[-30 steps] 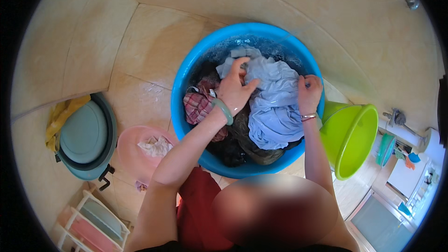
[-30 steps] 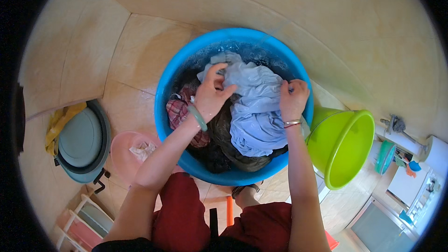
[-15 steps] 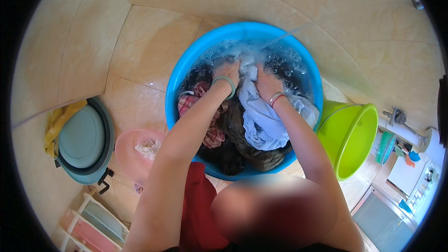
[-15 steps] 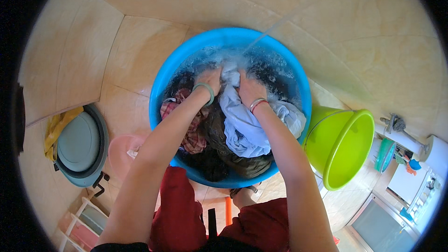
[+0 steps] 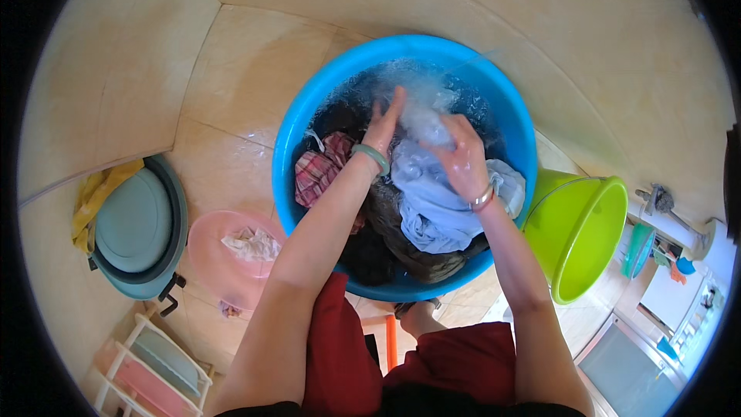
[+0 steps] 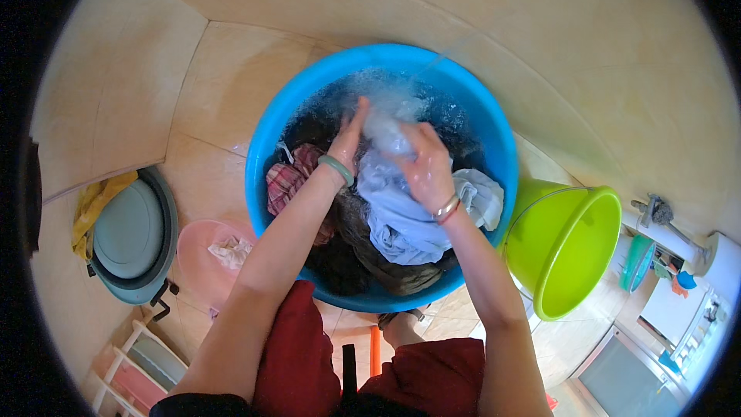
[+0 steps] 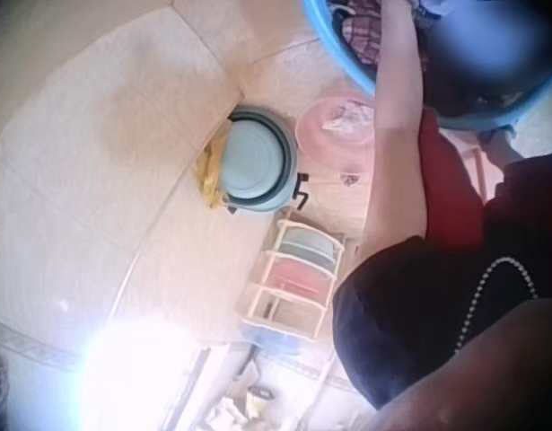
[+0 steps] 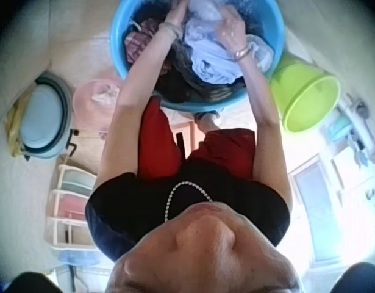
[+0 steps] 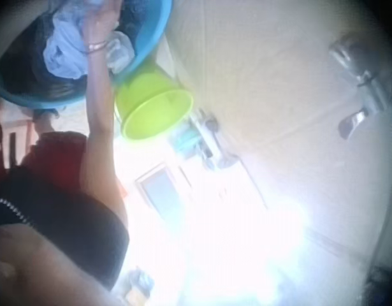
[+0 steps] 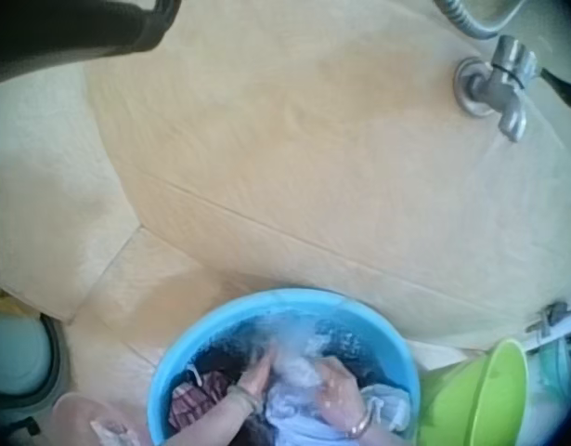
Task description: The person hand-washes various garments in a blue basin filled with soapy water. They scrub, rinse, and wring out items including a yellow cloth, white shirt, blue shirt, and dark pants, transferring the cleaned items into a green bucket.
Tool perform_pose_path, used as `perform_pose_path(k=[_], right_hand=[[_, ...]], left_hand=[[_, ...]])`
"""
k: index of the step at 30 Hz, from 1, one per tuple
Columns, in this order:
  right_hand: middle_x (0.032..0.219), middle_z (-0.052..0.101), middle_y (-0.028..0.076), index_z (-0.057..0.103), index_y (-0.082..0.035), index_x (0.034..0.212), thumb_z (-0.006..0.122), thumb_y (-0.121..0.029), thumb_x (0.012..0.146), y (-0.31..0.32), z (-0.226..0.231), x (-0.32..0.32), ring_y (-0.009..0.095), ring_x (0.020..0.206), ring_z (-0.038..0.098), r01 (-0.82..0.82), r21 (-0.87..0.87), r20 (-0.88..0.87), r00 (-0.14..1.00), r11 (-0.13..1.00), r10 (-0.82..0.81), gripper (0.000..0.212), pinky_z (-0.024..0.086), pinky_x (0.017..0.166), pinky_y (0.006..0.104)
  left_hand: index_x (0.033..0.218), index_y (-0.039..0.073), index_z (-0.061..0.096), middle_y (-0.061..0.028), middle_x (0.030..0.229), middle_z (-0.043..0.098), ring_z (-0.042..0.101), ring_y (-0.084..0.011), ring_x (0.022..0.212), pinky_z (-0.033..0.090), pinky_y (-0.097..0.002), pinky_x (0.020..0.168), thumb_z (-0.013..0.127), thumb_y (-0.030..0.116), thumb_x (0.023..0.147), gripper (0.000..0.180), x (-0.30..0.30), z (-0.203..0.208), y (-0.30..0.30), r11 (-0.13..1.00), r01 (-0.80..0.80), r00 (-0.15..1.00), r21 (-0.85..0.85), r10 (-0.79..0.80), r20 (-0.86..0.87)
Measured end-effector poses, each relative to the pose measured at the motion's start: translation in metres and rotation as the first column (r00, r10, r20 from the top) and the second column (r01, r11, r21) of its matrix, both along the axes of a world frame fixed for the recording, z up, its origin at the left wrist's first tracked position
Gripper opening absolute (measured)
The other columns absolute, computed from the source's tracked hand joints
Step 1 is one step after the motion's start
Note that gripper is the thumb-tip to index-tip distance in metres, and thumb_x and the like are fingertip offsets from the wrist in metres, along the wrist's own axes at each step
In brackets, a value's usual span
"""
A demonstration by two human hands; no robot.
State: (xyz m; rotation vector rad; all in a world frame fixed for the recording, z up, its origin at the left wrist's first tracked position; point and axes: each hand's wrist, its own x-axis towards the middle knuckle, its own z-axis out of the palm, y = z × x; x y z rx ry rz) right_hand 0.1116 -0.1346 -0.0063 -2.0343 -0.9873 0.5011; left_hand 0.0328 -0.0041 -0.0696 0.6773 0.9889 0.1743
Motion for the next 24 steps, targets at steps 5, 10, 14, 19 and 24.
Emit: perform_pose_path(k=[5, 10, 14, 19, 24], right_hand=[[0.097, 0.055, 0.009, 0.067, -0.008, 0.098, 0.08, -0.018, 0.065, -0.017, 0.069, -0.057, 0.026, 0.086, 0.06, -0.362, -0.002, 0.232, 0.906, 0.932, 0.353, 0.037, 0.049, 0.074, 0.0345], [0.1, 0.052, 0.007, 0.067, -0.014, 0.09, 0.085, -0.031, 0.053, 0.005, 0.077, -0.084, 0.029, 0.085, 0.054, -0.208, 0.055, 0.397, 0.902, 0.977, 0.17, 0.045, 0.044, 0.072, 0.038], [0.093, 0.053, 0.004, 0.066, -0.013, 0.084, 0.086, -0.033, 0.054, 0.023, 0.06, -0.085, 0.026, 0.078, 0.054, -0.137, 0.174, 0.513, 0.858, 0.975, 0.029, 0.041, 0.044, 0.064, 0.0355], [0.078, 0.052, 0.001, 0.059, -0.014, 0.073, 0.08, -0.027, 0.06, 0.034, 0.048, -0.071, 0.022, 0.07, 0.056, -0.113, 0.279, 0.486, 0.873, 0.954, -0.039, 0.028, 0.042, 0.052, 0.0349], [0.071, 0.053, 0.014, 0.057, -0.001, 0.072, 0.07, -0.006, 0.072, 0.038, 0.041, -0.052, 0.033, 0.056, 0.056, -0.075, 0.322, 0.384, 0.922, 0.944, -0.058, 0.014, 0.046, 0.049, 0.0347]], left_hand=[[0.125, 0.009, 0.055, -0.0083, 0.115, 0.064, 0.063, -0.0237, 0.099, 0.051, -0.0366, 0.089, 0.055, 0.051, 0.093, 0.053, 0.0, -0.025, 0.007, 0.764, 0.26, 0.789, -0.59, 0.184, 0.587], [0.124, 0.007, 0.055, -0.0076, 0.116, 0.062, 0.062, -0.0224, 0.099, 0.05, -0.0331, 0.088, 0.053, 0.041, 0.095, 0.044, -0.019, -0.025, -0.015, 0.796, 0.267, 0.739, -0.544, 0.193, 0.646], [0.122, 0.007, 0.055, -0.0071, 0.114, 0.062, 0.061, -0.021, 0.099, 0.05, -0.0314, 0.087, 0.053, 0.036, 0.095, 0.039, -0.036, -0.012, -0.029, 0.85, 0.254, 0.719, -0.462, 0.154, 0.678], [0.118, 0.007, 0.055, -0.0065, 0.112, 0.061, 0.06, -0.0192, 0.098, 0.049, -0.0292, 0.086, 0.051, 0.03, 0.095, 0.033, -0.038, -0.016, -0.039, 0.943, 0.146, 0.688, -0.297, 0.119, 0.716], [0.115, 0.006, 0.055, -0.0059, 0.109, 0.06, 0.059, -0.0174, 0.097, 0.048, -0.027, 0.086, 0.05, 0.023, 0.096, 0.026, -0.028, -0.028, -0.05, 0.998, -0.022, 0.651, 0.054, -0.027, 0.758]])
